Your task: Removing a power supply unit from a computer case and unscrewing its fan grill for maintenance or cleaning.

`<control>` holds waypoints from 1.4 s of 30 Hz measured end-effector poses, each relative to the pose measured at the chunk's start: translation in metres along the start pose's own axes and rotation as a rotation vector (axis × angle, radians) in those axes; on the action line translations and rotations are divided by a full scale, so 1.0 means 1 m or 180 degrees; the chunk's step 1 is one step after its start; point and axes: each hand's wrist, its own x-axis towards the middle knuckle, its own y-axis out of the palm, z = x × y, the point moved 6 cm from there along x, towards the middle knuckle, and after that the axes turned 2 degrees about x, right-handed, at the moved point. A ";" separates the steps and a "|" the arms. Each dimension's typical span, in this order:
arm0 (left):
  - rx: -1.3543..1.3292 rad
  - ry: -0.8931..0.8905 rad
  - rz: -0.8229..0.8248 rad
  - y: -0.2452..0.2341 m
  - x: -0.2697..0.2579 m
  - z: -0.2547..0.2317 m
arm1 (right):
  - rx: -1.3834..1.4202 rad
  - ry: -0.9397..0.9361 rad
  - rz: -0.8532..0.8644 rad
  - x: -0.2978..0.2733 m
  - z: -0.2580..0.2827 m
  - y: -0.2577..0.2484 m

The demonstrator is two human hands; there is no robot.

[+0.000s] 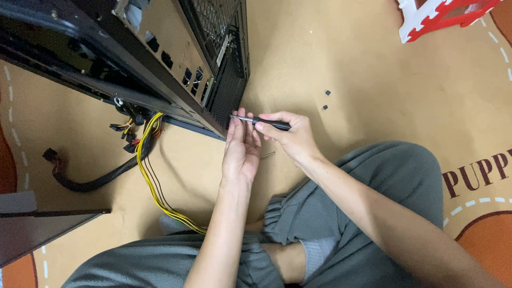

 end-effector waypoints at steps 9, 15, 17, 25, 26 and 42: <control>-0.0156 -0.0084 -0.0078 -0.018 0.018 0.002 | 0.0290 0.0828 -0.0165 -0.012 0.003 0.016; 0.0032 -0.0090 -0.0171 -0.007 0.007 -0.005 | 0.0823 0.2030 0.0112 -0.018 0.001 0.007; 0.0025 -0.0096 -0.0181 -0.011 0.011 -0.004 | 0.1081 0.2355 0.0200 -0.022 0.000 0.005; 0.0005 -0.0103 -0.0199 -0.004 0.008 -0.006 | 0.0664 0.1665 0.0044 -0.015 0.001 0.002; 0.0014 -0.0084 -0.0176 -0.004 0.007 -0.005 | 0.0305 0.0983 0.0251 -0.007 -0.002 -0.003; -0.0278 0.0034 0.0070 -0.003 0.004 -0.005 | -0.0065 0.0497 -0.0042 -0.004 -0.001 -0.001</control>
